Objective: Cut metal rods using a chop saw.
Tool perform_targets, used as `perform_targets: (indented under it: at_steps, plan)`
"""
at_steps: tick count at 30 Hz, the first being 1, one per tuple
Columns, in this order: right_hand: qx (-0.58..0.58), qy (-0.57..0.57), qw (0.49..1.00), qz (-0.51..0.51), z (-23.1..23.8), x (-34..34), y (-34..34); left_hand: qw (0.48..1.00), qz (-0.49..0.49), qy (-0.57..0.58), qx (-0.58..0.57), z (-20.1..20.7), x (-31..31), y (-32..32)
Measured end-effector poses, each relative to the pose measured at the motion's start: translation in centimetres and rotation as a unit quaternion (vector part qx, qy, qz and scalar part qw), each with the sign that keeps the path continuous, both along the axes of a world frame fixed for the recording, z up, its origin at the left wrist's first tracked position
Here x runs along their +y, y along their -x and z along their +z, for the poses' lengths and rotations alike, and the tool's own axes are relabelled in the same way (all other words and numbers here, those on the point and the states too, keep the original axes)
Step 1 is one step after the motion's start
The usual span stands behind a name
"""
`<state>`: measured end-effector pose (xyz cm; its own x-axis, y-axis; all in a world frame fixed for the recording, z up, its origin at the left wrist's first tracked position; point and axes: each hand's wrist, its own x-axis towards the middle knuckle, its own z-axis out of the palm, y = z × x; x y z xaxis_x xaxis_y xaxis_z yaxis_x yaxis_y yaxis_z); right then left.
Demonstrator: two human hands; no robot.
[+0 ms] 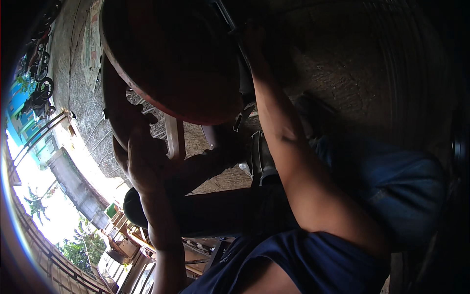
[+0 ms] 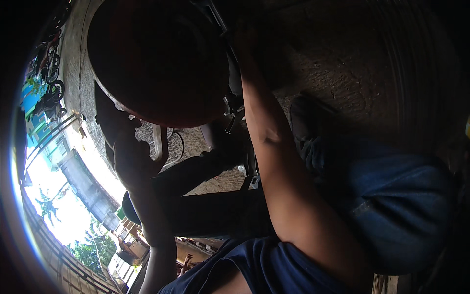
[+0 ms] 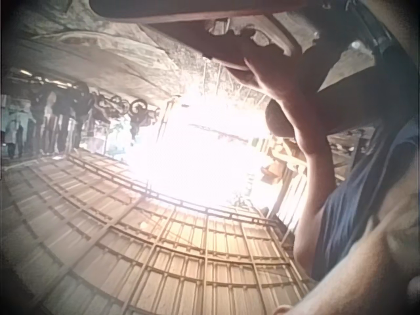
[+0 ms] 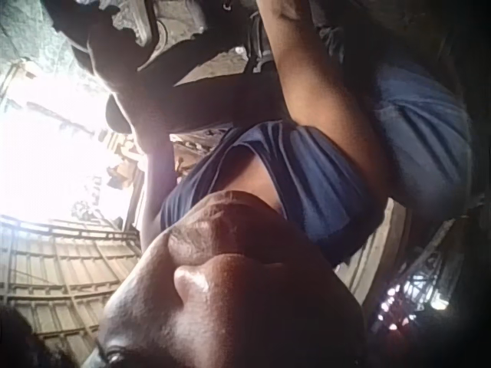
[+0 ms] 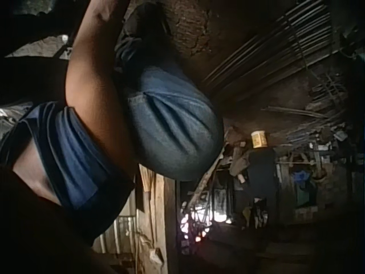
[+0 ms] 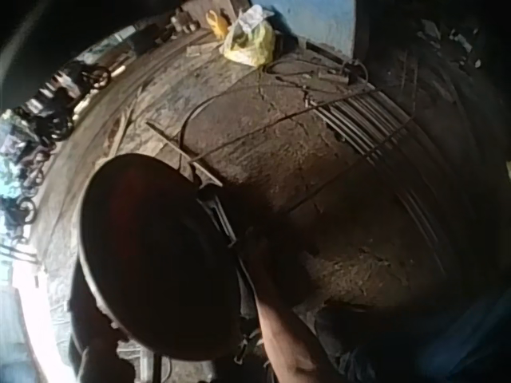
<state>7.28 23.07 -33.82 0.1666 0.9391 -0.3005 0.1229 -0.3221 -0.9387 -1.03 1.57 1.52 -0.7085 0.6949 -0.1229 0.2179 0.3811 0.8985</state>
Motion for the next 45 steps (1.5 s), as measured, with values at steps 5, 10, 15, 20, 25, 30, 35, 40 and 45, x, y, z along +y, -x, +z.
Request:
perform_targets:
  at_steps: [5,10,15,20,25,30,35,40,45]
  plan:
    - [0.030,0.019,0.999,-0.031,-0.2,0.0,0.4,1.000,-0.002,0.001,0.013,-0.1,-0.2,0.1]
    - [0.010,0.006,0.999,-0.039,-0.5,-0.1,0.6,1.000,0.014,-0.001,-0.019,-0.2,-0.3,0.3]
    - [0.024,0.038,0.999,-0.019,-1.2,0.0,0.6,0.999,0.026,-0.003,-0.045,0.1,-0.2,0.0]
    - [0.088,-0.004,0.996,-0.027,-3.2,0.4,0.8,0.996,0.036,-0.012,-0.080,0.1,-0.7,0.4]
    - [0.467,0.060,0.864,-0.175,-4.8,3.1,1.4,0.994,-0.003,-0.026,-0.103,0.2,-0.4,0.5]
    - [0.638,0.131,0.748,-0.130,-3.7,5.2,0.9,0.982,-0.138,-0.125,0.012,-0.8,3.6,0.1]
    - [0.637,0.183,0.728,-0.176,-1.4,5.1,1.1,0.986,-0.130,-0.086,0.057,-0.8,4.6,-0.6]
    - [0.657,0.166,0.719,-0.156,-0.6,4.9,1.0,0.992,-0.094,-0.065,0.045,-0.8,3.6,0.0]
    - [0.661,0.175,0.710,-0.171,-0.7,4.8,0.9,0.995,-0.075,-0.048,0.037,-0.8,2.6,0.0]
